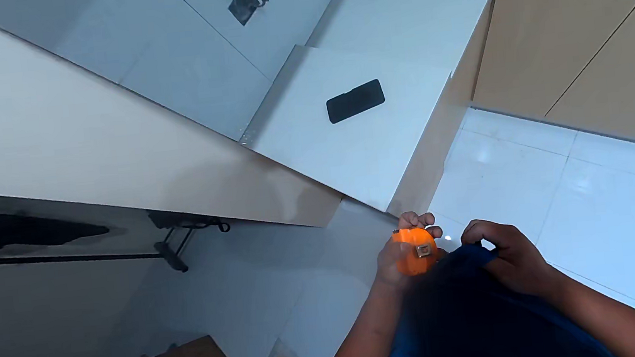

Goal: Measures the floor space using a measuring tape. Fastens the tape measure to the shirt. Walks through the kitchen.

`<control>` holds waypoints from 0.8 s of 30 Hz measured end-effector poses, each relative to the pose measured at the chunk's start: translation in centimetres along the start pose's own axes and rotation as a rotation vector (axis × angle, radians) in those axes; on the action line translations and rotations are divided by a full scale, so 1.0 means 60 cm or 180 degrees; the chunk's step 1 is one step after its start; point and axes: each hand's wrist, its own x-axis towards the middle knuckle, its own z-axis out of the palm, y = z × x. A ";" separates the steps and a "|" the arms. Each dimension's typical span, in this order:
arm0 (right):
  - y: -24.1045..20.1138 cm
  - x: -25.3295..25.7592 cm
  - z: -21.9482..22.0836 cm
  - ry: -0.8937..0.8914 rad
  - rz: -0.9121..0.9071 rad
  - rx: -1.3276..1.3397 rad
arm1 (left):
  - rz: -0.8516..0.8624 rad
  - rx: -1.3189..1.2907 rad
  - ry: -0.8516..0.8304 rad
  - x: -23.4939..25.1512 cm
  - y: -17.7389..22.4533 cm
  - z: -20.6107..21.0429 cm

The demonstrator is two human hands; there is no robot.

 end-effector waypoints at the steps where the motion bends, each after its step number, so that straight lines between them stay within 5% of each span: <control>1: 0.000 0.002 -0.001 0.0004 0.0056 -0.0034 | -0.0006 0.0041 -0.0167 -0.001 0.000 -0.001; 16: -0.007 0.016 0.002 -0.0235 -0.0123 -0.0471 | -0.0298 0.0844 -0.0785 -0.002 0.007 0.029; 24: 0.000 0.007 -0.001 -0.0182 -0.0474 -0.0418 | -0.0845 0.2976 -0.0224 -0.013 0.032 0.080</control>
